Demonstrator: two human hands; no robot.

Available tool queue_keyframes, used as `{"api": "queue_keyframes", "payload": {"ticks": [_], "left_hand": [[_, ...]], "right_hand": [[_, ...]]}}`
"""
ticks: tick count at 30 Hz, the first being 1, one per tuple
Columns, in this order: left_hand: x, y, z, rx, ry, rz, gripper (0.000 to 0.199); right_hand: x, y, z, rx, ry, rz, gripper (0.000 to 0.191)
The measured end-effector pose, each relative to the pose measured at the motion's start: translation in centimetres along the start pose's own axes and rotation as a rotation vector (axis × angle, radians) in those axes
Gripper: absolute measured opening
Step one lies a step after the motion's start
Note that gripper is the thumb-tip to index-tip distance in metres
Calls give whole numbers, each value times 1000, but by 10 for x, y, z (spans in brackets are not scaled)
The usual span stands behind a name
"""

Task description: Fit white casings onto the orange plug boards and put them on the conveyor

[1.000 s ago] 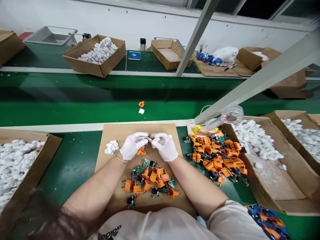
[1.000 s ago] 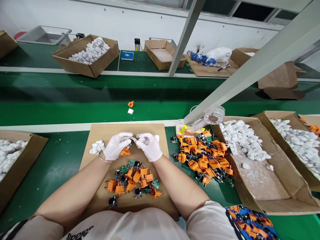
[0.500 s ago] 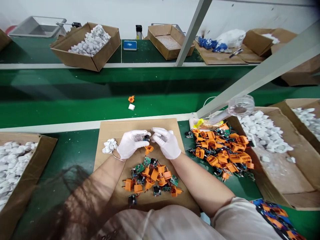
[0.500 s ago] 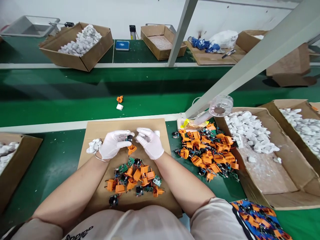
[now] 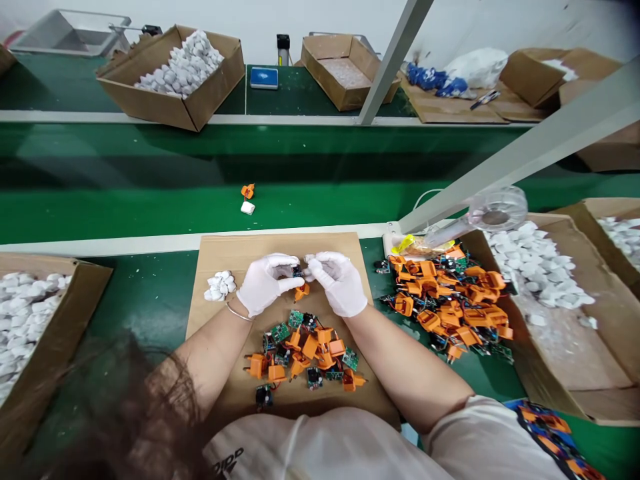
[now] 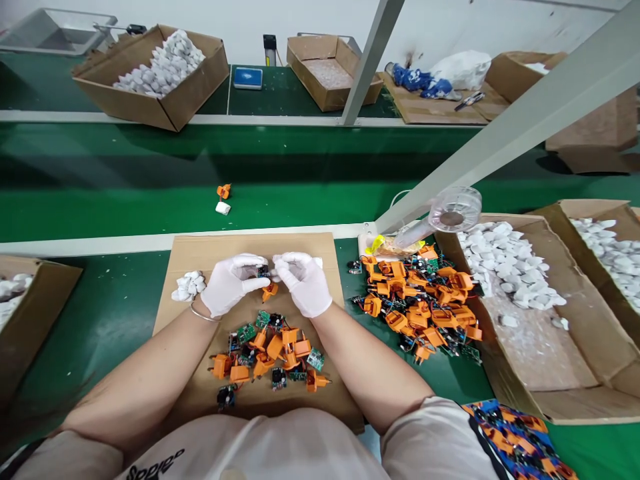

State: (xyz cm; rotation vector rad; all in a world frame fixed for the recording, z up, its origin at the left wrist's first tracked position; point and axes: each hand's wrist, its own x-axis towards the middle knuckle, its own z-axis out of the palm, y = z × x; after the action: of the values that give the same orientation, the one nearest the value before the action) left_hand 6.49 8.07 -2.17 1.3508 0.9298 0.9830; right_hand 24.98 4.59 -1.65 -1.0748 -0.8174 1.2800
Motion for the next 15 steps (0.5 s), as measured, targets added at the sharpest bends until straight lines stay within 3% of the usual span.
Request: {"api": "queue_keyframes", "payload": {"ticks": [6,12,15], "left_hand": [[0,1,0,6,-27,-19,42],[1,1,1,-12,-27,-45,42],[1,0,2,-23,-21,-53,44]], "right_hand": [[4,3,-3,90,-76,57,39],[3,-5,-2,-19,-94,107,41],[2,-6,-2,-21,-104,97,50]]}}
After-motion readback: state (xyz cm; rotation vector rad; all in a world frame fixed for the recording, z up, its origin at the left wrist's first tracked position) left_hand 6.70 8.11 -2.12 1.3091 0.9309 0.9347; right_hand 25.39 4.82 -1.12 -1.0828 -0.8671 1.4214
